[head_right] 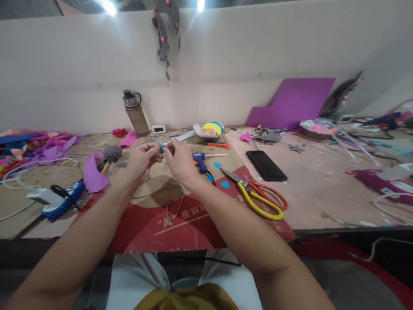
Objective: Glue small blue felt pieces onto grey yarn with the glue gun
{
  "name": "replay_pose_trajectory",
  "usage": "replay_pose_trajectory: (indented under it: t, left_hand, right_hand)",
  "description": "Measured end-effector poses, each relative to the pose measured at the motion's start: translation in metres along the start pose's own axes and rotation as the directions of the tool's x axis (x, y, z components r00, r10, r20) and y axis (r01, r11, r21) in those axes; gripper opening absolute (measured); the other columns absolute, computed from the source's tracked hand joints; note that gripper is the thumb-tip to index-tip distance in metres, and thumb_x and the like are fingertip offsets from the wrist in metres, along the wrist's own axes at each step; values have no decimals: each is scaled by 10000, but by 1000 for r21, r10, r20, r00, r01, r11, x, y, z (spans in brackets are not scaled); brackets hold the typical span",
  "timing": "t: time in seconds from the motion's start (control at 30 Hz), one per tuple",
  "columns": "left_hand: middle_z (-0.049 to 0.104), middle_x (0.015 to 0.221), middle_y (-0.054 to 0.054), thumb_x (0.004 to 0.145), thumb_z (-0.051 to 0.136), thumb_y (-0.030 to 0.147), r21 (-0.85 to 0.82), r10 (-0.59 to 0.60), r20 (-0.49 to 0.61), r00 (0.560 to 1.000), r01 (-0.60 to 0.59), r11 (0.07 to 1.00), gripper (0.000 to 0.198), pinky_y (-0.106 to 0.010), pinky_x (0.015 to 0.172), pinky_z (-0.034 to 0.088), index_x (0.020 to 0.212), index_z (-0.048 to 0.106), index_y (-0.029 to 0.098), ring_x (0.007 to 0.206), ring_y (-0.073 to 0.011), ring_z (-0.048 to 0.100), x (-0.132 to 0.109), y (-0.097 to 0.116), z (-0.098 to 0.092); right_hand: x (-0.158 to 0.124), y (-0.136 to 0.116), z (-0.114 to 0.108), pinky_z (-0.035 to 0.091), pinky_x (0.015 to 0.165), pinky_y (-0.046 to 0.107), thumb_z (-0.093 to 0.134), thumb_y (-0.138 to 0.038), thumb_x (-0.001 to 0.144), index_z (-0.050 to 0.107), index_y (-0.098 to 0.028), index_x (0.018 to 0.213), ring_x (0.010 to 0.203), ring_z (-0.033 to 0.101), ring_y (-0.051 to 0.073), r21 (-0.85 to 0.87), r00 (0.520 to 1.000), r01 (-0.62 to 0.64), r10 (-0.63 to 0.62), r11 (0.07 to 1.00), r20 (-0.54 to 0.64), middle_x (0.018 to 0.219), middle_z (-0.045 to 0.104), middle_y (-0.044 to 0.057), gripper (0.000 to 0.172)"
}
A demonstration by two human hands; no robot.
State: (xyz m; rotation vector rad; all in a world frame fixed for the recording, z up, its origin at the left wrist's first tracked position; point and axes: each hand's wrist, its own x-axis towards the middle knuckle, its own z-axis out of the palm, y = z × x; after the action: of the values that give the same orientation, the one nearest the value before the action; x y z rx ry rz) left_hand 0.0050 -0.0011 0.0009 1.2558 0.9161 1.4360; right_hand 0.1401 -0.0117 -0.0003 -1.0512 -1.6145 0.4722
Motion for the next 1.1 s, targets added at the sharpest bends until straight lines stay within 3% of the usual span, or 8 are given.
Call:
replay_pose_trajectory:
  t: [0.37,0.73,0.9,1.1]
  left_hand:
    - [605,607,12,674,701,207,4,67,-5,998,-67,998,166,-225,539,491,788,596,148,505,-85,570,-1,1,4]
    - [589,579,19,673,713,259,57,94,-2,996,-94,994,161,-222,533,486,695,597,150,494,-79,550,-1,-1,2]
    - [593,591,16,672,716,281,22,80,-79,994,-79,997,182,-211,525,477,717,599,149,502,-83,568,5,-3,-4]
    - [610,643,24,672,704,283,23,88,-257,963,-85,996,192,-146,384,371,775,595,164,493,-84,603,13,0,-15]
  right_hand:
    - [-1,-2,0,357,618,262,534,-224,817,543,-185,719,630,496,125,-72,1000,17,-18,997,-17,685,590,2,106]
    - [-4,-3,2,371,670,277,540,-219,819,549,-189,713,678,511,142,-172,996,88,-91,981,-8,709,597,16,110]
    - [-5,-1,3,380,673,269,504,-211,832,544,-190,778,690,516,141,-93,997,75,-76,993,0,745,594,14,71]
    - [-10,3,7,372,647,248,500,-240,828,524,-190,737,650,484,124,54,997,-53,50,997,61,698,555,-16,107]
